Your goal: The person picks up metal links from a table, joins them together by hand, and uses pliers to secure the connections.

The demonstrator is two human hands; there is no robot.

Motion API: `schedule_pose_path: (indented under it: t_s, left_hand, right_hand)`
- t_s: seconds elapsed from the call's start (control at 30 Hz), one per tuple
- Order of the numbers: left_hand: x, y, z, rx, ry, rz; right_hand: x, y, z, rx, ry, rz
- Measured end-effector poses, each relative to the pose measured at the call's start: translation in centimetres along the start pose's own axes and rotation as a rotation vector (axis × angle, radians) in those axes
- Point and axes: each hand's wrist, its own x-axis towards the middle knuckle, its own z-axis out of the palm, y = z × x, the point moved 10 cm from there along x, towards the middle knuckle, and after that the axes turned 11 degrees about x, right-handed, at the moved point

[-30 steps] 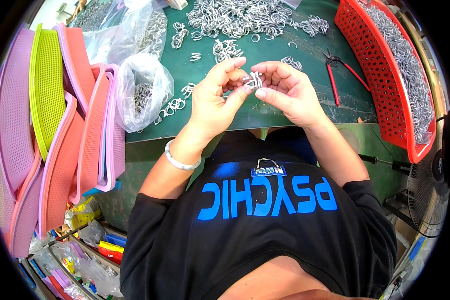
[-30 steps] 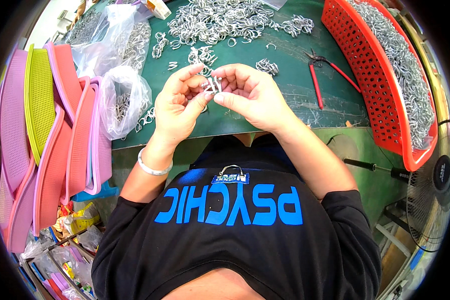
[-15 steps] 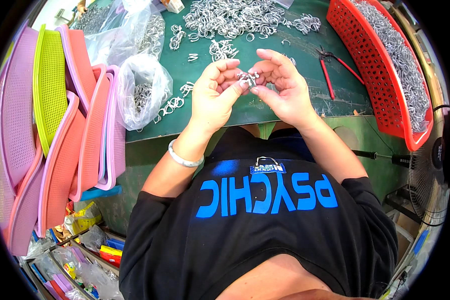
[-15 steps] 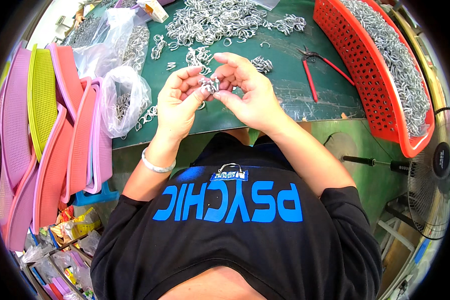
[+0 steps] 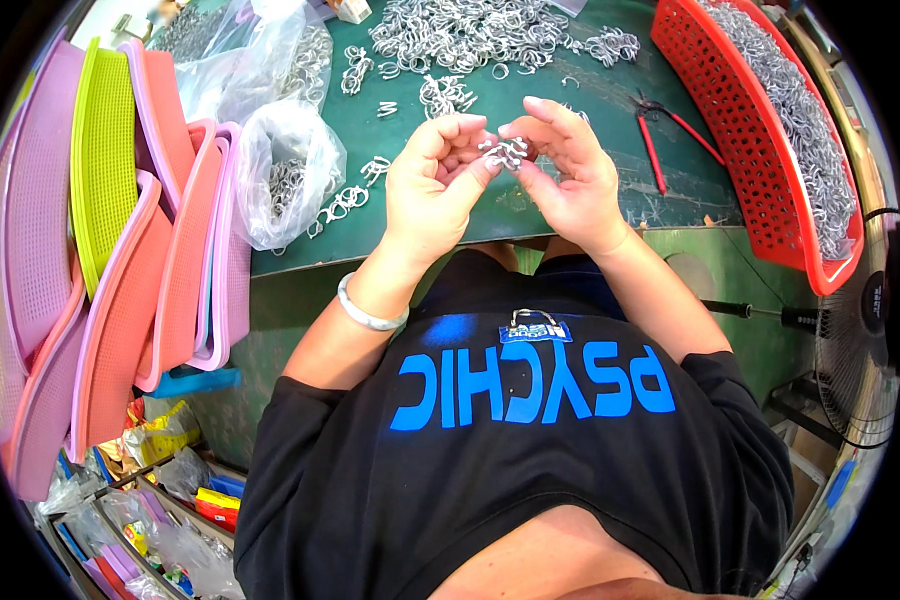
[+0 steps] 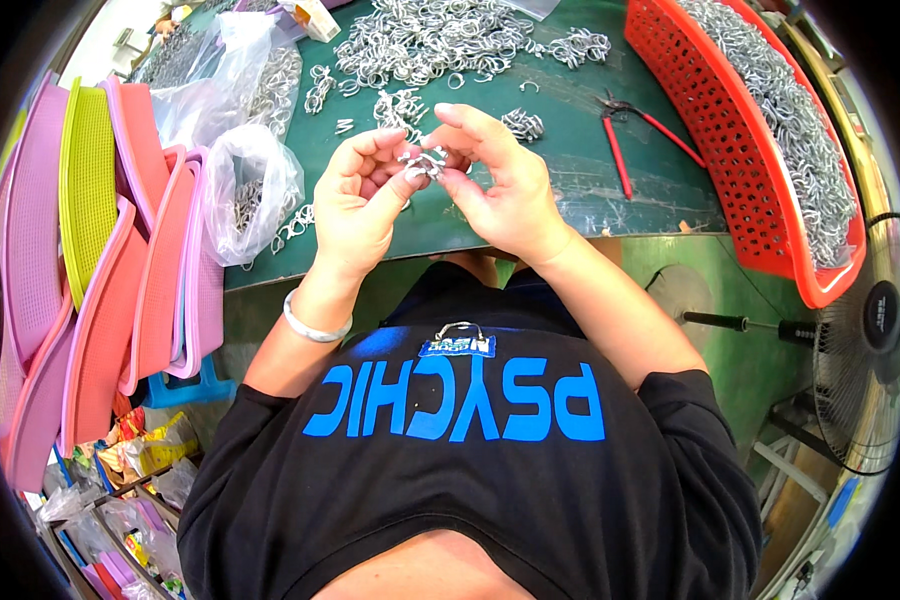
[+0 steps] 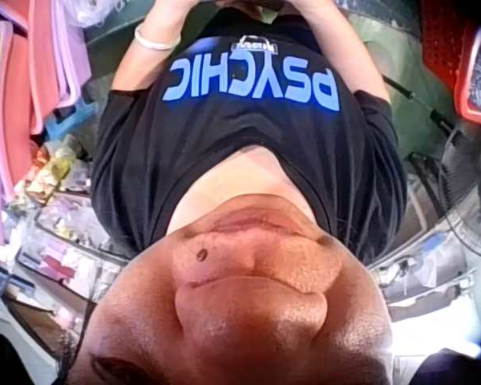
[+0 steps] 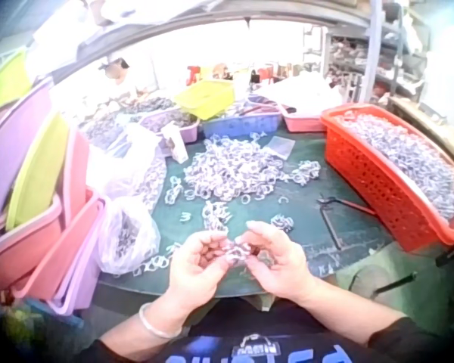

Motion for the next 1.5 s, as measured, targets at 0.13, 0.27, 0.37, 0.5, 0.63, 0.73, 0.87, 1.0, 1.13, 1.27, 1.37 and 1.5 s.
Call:
schedule_pose_path:
  t_s: [0.13, 0.27, 0.37, 0.5, 0.63, 0.73, 0.87, 1.0, 1.13, 1.27, 1.37, 1.5]
  left_hand:
    - [-0.1, 0.1, 0.0, 0.034, 0.001, 0.015]
    - [-0.1, -0.1, 0.0, 0.049, 0.008, 0.038]
    - [-0.1, -0.2, 0.0, 0.049, 0.01, 0.048]
    - [-0.1, -0.4, 0.1, 0.021, -0.007, 0.053]
    - [0.0, -0.6, -0.1, 0.014, 0.004, 0.063]
    - [0.0, -0.8, -0.1, 0.012, -0.021, 0.056]
    - [0.1, -1.1, -0.4, -0.015, -0.008, 0.059]
    - [0.2, -1.3, -0.4, -0.008, -0.008, 0.064]
    - [0.3, -1.9, -0.5, -0.059, -0.004, 0.056]
    - [0.2, -1.7, -0.5, -0.097, -0.009, 0.053]
    - [0.1, -1.4, -0.4, -0.063, -0.015, 0.062]
    - [0.0, -0.6, -0.3, 0.024, -0.034, 0.143]
  right_hand:
    - [-0.1, 0.0, 0.0, 0.021, 0.018, -0.015]
    - [-0.2, 0.2, -0.2, 0.022, 0.02, -0.021]
    - [-0.2, 0.5, -0.3, 0.03, 0.02, -0.005]
    - [-0.3, 0.7, -0.3, 0.03, 0.018, 0.004]
    - [-0.2, 1.5, 0.0, 0.127, -0.003, 0.066]
    - [-0.4, 2.8, 0.6, 0.291, 0.0, 0.228]
    - [-1.9, 5.5, 1.6, 0.548, -0.056, 0.497]
    - [-1.6, 5.0, 1.2, 0.522, -0.009, 0.45]
    - [-0.6, 3.1, 0.5, 0.187, -0.025, 0.234]
    - [-0.2, 1.8, 0.5, 0.03, -0.036, 0.133]
    - [-0.2, 1.6, 0.6, 0.022, -0.048, 0.104]
    - [-0.2, 1.5, 0.8, 0.038, -0.066, 0.116]
